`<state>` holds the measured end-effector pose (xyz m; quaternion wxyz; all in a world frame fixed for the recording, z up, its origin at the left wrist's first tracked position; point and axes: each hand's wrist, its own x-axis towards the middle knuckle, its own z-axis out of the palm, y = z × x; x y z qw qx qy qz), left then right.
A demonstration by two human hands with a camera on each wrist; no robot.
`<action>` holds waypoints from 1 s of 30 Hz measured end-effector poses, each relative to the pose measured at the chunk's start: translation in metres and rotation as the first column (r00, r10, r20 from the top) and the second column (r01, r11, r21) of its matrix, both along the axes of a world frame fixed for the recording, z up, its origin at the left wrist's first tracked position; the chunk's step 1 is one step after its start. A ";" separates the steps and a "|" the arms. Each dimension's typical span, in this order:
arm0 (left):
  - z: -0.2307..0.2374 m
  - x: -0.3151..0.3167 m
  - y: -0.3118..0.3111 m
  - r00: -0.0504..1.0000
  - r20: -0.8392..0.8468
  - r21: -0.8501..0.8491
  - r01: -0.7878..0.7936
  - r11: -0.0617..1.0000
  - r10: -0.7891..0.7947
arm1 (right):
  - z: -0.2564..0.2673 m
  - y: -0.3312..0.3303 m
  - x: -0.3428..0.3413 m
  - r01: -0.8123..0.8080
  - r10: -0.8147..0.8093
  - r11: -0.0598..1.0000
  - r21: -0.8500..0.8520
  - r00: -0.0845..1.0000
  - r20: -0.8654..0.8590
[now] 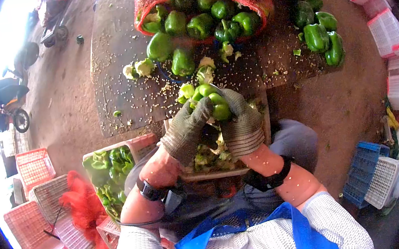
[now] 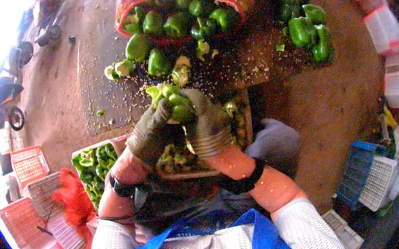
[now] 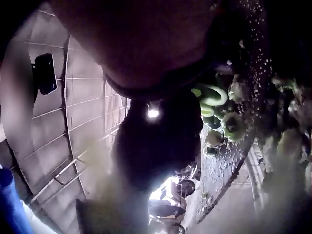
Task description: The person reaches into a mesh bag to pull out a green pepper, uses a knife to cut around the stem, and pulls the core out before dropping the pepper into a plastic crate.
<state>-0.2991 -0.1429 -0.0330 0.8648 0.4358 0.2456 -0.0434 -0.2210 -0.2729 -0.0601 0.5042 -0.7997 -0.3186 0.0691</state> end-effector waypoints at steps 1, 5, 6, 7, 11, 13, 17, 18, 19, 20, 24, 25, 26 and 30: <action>0.000 0.000 -0.001 1.000 -0.007 0.003 0.004 1.000 -0.004 | -0.002 -0.001 0.000 -0.010 0.010 1.000 0.009 1.000 -0.007; 0.013 0.000 -0.004 0.999 -0.032 -0.007 0.013 1.000 -0.014 | 0.002 -0.004 0.002 -0.057 0.058 0.997 0.050 0.998 -0.020; 0.015 -0.001 -0.002 0.999 -0.025 -0.015 0.036 0.999 -0.036 | 0.004 -0.003 0.004 -0.068 0.069 0.996 0.063 0.997 -0.020; 0.017 -0.002 0.000 0.998 -0.017 -0.024 0.058 0.998 -0.058 | 0.004 -0.003 0.003 -0.057 0.057 0.997 0.056 0.998 -0.008; 0.021 -0.003 0.015 0.957 -0.003 0.234 0.282 0.931 -0.289 | 0.017 -0.007 0.001 -0.029 0.028 1.000 0.011 0.999 0.042; 0.021 -0.010 0.015 0.961 0.057 0.129 0.262 0.957 -0.271 | 0.016 -0.013 -0.001 -0.053 0.048 0.997 0.047 0.994 0.101; 0.014 -0.019 0.028 0.844 0.064 0.281 0.497 0.821 -0.533 | 0.040 -0.017 0.015 -0.050 0.045 0.996 -0.072 0.996 -0.072; 0.015 -0.018 0.028 0.804 0.101 0.382 0.513 0.769 -0.586 | 0.033 -0.021 0.016 -0.052 0.049 0.998 -0.033 0.994 -0.095; 0.017 -0.014 0.025 0.797 0.147 0.496 0.452 0.741 -0.585 | 0.020 -0.024 0.016 -0.050 0.050 0.999 0.006 0.992 -0.114; 0.019 -0.010 0.023 0.787 0.195 0.599 0.377 0.706 -0.585 | 0.016 -0.026 0.018 -0.048 0.053 0.998 0.043 0.990 -0.131; 0.008 -0.013 0.042 0.938 0.072 0.377 0.290 0.880 -0.340 | 0.014 -0.029 0.027 -0.010 -0.008 0.997 -0.074 0.971 -0.238; 0.006 -0.013 0.048 0.970 0.034 0.340 0.214 0.916 -0.239 | 0.001 -0.035 0.034 0.031 -0.068 0.987 -0.158 0.970 -0.232; 0.002 -0.010 0.053 0.992 0.007 0.322 0.120 0.939 -0.129 | -0.018 -0.042 0.040 0.069 -0.123 0.968 -0.240 0.968 -0.219; -0.036 -0.002 0.080 0.979 -0.017 0.329 -0.189 0.925 0.205 | -0.011 -0.037 0.041 0.071 -0.078 0.973 -0.219 0.997 -0.027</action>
